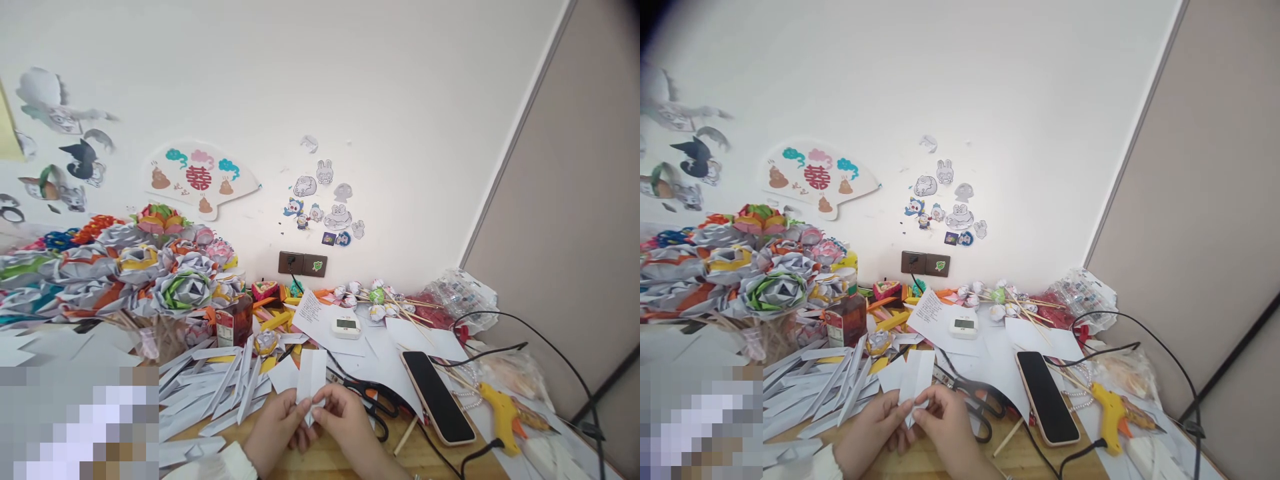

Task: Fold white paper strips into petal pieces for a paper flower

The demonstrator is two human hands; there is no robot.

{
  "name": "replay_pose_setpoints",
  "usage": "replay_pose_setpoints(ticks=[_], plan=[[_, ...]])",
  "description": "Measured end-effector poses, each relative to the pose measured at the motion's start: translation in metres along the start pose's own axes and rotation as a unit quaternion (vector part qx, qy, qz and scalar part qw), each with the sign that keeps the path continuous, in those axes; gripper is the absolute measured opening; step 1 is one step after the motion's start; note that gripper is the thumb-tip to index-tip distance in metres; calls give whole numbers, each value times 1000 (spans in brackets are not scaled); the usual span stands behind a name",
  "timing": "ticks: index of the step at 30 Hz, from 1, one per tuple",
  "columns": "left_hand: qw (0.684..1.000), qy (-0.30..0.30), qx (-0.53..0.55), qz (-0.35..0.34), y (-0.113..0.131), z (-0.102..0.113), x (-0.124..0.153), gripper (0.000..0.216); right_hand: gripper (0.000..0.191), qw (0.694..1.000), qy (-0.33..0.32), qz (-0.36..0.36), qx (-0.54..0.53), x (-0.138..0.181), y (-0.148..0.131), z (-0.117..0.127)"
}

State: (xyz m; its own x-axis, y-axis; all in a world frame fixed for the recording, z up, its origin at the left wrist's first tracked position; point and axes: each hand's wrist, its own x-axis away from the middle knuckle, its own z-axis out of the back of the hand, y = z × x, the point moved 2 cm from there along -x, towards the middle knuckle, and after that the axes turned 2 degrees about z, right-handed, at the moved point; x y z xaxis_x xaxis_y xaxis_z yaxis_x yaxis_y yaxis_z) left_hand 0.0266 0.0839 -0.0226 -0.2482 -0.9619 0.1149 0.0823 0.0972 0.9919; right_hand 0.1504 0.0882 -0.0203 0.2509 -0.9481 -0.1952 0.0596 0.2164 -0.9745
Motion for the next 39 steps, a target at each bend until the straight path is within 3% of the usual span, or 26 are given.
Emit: replay_pose_setpoints(ticks=[5,16,23,32,39], plan=[[1000,9,1,7,0,-1,1,47,14,1000,-12,11,4,-1,0,2],[999,31,-13,1,4,-5,4,46,11,999,40,-13,-1,0,-6,-4],[999,-45,7,-30,4,-2,4,45,9,1000,26,0,-17,0,-4,0],[1000,-15,-6,0,2,1,3,47,18,1000,-20,2,-23,-2,3,5],[1000,-4,27,8,2,2,2,47,16,999,4,-8,-36,-3,5,5]])
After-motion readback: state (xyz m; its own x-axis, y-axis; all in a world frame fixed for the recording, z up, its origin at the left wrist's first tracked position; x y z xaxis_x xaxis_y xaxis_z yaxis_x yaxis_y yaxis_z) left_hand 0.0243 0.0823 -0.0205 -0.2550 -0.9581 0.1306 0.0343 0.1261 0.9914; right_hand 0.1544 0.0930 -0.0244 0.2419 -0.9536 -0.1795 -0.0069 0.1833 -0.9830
